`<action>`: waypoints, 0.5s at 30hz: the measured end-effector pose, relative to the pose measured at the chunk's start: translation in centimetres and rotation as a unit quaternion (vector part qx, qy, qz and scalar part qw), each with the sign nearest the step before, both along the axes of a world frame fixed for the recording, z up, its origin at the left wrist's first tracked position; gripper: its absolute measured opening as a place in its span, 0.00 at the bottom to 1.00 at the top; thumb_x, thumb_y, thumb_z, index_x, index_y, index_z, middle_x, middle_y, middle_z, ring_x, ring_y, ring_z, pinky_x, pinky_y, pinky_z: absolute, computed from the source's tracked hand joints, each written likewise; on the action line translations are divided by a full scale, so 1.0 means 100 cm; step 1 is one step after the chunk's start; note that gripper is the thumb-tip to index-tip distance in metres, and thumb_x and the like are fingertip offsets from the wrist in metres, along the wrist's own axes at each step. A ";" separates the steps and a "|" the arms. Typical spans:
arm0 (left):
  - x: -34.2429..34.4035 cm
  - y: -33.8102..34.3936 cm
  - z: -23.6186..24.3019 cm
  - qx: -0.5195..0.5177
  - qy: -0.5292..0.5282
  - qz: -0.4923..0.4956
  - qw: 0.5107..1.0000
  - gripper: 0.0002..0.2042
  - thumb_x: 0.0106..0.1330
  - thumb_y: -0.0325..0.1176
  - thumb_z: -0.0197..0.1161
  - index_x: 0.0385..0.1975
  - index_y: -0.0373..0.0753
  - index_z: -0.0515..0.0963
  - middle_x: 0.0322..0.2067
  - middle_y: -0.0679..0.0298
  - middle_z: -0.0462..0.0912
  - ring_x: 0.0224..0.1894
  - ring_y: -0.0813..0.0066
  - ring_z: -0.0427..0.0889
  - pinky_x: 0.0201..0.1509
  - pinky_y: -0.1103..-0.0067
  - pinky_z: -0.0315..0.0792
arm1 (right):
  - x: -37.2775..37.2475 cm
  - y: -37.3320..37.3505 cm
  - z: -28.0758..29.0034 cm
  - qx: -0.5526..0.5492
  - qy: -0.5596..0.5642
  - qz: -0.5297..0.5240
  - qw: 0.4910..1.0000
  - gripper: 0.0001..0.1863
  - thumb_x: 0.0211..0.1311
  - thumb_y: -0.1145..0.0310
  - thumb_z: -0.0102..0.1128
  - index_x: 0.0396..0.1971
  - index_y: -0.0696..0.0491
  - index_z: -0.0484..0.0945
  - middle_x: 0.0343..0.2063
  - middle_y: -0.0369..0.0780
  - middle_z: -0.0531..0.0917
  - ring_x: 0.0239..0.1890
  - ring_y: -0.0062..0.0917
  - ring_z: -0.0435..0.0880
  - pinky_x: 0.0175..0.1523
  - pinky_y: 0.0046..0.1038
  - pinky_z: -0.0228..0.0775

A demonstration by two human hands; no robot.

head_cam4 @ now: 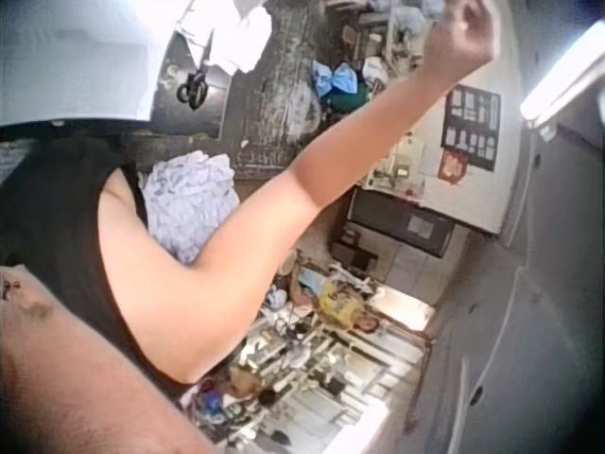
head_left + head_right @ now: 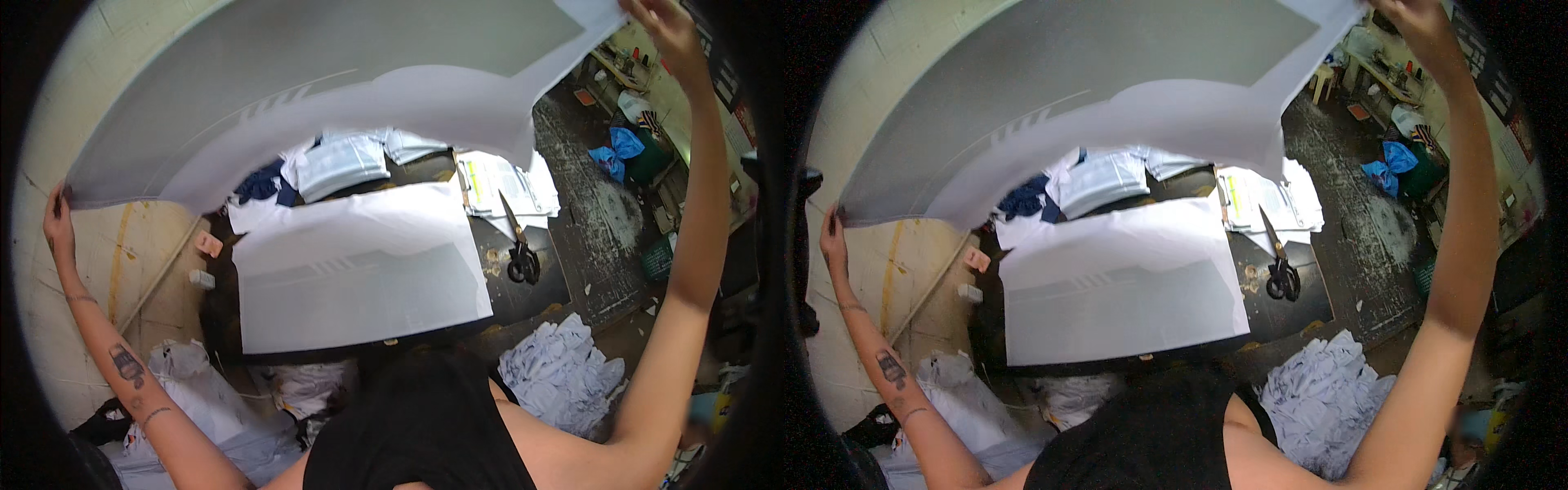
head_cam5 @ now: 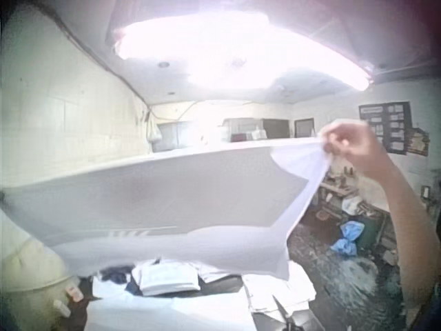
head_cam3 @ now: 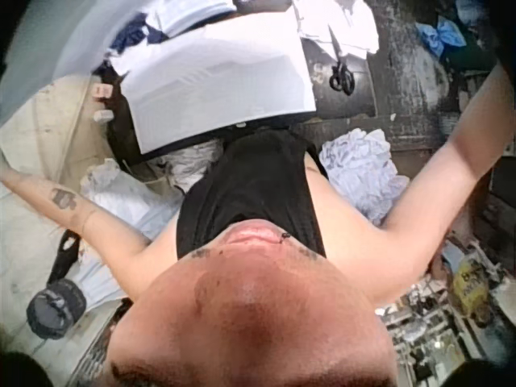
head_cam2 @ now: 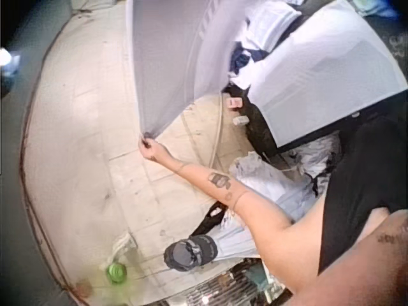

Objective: The person cuts the sleeves off several printed t-shirts using large shears. They repeatedly unfold each shirt, cut along the shoulder seam, and then fold the garment before moving to the next one.

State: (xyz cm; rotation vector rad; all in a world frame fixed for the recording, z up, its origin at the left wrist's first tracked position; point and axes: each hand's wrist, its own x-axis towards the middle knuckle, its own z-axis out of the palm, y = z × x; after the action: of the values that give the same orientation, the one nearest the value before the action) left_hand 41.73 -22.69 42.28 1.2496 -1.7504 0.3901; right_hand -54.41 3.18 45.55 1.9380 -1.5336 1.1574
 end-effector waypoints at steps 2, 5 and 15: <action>0.015 0.027 -0.060 0.045 0.052 -0.031 0.997 0.14 0.81 0.28 0.55 0.59 0.33 0.81 0.56 0.58 0.85 0.61 0.72 0.80 0.71 0.75 0.69 | 0.007 0.004 -0.059 0.042 0.015 0.094 0.995 0.16 0.77 0.64 0.59 0.54 0.59 0.81 0.48 0.38 0.85 0.46 0.21 0.83 0.60 0.27 0.74; 0.033 0.059 -0.183 0.140 0.110 -0.023 0.984 0.13 0.80 0.26 0.55 0.58 0.32 0.81 0.56 0.58 0.84 0.60 0.70 0.81 0.70 0.74 0.70 | 0.037 0.028 -0.183 0.154 -0.132 0.035 0.979 0.11 0.78 0.63 0.59 0.48 0.53 0.81 0.40 0.33 0.80 0.41 0.16 0.77 0.49 0.23 0.71; 0.000 0.161 -0.524 0.363 0.333 0.109 0.864 0.13 0.77 0.32 0.57 0.54 0.42 0.85 0.35 0.67 0.86 0.30 0.86 0.79 0.32 0.82 0.71 | 0.140 0.091 -0.544 0.277 -0.574 -0.081 0.766 0.09 0.66 0.68 0.72 0.35 0.58 0.86 0.27 0.35 0.86 0.28 0.17 0.85 0.30 0.21 0.75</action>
State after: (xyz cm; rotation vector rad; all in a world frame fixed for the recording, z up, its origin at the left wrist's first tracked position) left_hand 41.74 -6.62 -10.11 1.8335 -1.1545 -0.5968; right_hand -40.41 12.29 -8.89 1.2247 -2.8385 2.1883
